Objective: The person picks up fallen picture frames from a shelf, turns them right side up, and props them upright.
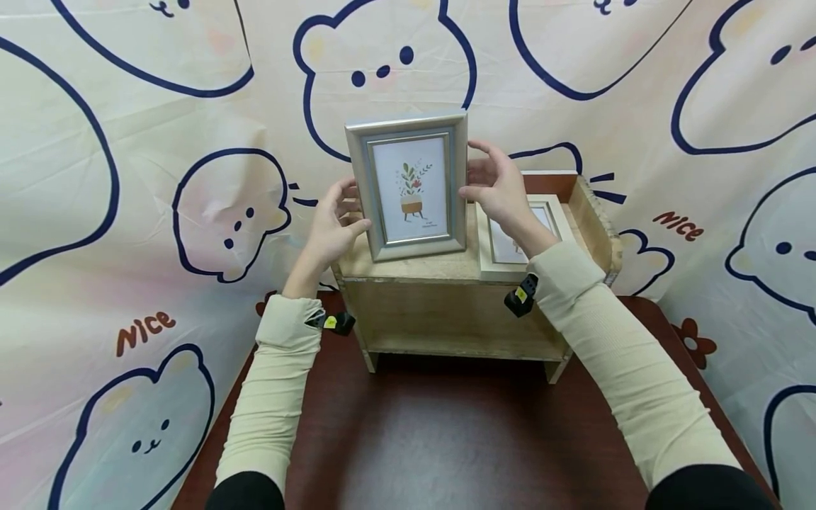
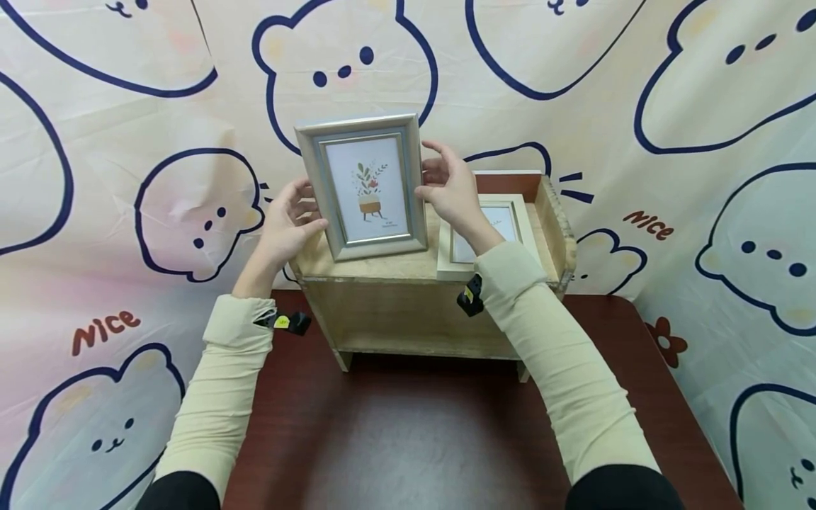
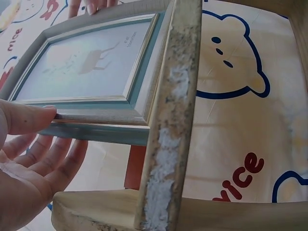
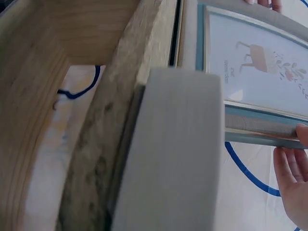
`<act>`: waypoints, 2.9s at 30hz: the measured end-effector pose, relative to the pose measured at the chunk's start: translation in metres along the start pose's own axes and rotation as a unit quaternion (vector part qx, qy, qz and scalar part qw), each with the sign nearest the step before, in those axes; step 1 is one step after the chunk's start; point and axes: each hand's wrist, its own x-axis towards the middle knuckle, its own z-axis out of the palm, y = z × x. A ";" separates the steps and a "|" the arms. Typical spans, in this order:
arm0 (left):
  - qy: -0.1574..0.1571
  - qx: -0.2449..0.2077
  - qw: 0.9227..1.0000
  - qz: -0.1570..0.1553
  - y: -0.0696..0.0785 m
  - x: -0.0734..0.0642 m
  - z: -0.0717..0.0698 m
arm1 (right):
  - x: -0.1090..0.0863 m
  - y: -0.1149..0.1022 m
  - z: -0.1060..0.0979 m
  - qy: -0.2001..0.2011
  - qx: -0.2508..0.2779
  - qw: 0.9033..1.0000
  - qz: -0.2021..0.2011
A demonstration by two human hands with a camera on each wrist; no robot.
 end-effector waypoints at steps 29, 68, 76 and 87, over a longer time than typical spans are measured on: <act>0.033 0.009 0.997 0.069 0.013 -0.025 0.011 | 0.011 -0.005 0.002 -0.019 -0.194 0.970 -0.146; 0.091 0.041 0.975 0.198 0.038 -0.052 0.040 | 0.015 -0.015 0.007 0.012 -0.201 0.971 -0.126; 0.098 0.040 0.976 0.192 0.017 -0.045 0.041 | 0.008 -0.033 0.019 0.016 -0.233 0.968 -0.088; 0.133 0.095 0.960 0.227 0.005 -0.043 0.046 | 0.002 -0.038 0.034 0.009 -0.238 0.968 -0.084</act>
